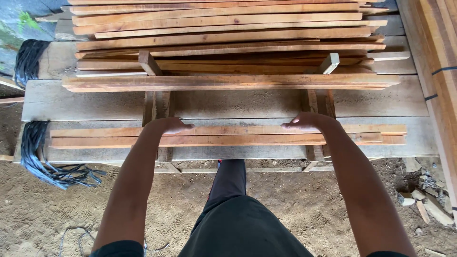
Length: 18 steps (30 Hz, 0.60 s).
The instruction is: Organizing and aligning thin wooden strips on a workbench for bundling.
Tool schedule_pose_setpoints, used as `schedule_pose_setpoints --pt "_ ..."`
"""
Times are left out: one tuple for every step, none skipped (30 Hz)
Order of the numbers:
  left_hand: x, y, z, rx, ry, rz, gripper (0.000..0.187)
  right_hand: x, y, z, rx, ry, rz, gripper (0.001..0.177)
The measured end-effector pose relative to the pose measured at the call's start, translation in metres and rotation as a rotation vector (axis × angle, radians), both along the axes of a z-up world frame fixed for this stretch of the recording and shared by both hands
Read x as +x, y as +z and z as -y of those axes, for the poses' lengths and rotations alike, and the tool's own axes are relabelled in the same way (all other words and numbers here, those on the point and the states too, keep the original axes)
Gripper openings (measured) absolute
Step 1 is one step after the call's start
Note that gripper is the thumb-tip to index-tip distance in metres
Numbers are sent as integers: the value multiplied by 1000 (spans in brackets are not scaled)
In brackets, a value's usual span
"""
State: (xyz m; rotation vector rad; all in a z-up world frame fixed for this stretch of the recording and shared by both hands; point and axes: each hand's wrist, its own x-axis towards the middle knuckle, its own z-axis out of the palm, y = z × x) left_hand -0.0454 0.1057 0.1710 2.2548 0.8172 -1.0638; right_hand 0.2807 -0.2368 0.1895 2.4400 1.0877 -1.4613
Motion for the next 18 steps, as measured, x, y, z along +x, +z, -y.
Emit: schedule_pose_setpoints --pt "6 -6 -6 -1 -3 3 94 13 -18 -2 -1 -3 3 89" --pt "12 -13 -13 -39 -19 22 87 27 -36 -5 39 41 9 81" --pt "14 -19 -21 -76 -31 36 79 39 -55 -10 80 89 10 75" --pt "22 -29 -29 -76 -31 34 79 42 -49 -16 80 89 8 75" --pt "30 -41 -36 -37 -42 124 76 44 -45 -20 176 38 44 71" --pt "38 -53 -43 2 -53 214 75 47 -40 -25 271 -13 80 67" --pt "47 -51 -48 -1 -57 213 75 56 -43 -31 267 -17 80 67" --pt "56 -49 -53 57 -56 321 56 65 -46 -36 370 -59 163 58" --pt "62 -47 -58 116 -49 426 38 73 -49 -44 472 -97 245 50" --pt "72 -49 -65 113 -46 424 38 81 -51 -47 468 -96 242 50" --pt "82 -50 -73 275 -110 491 38 91 -52 -52 522 -21 403 50" --pt "93 -51 -81 439 -174 556 39 101 -54 -57 574 55 564 51" --pt "99 -59 -89 437 -172 554 39 106 -54 -62 572 57 562 51" --pt "105 -67 -97 535 -231 630 47 111 -55 -68 532 64 587 67" --pt "111 -75 -106 634 -292 706 58 116 -57 -74 492 69 612 86" --pt "114 -80 -106 633 -292 703 58 123 -71 -76 491 70 609 86" --pt "119 -84 -106 587 -220 601 73 130 -85 -78 408 72 565 94" --pt "124 -89 -107 541 -149 499 88 139 -100 -79 325 74 522 103"
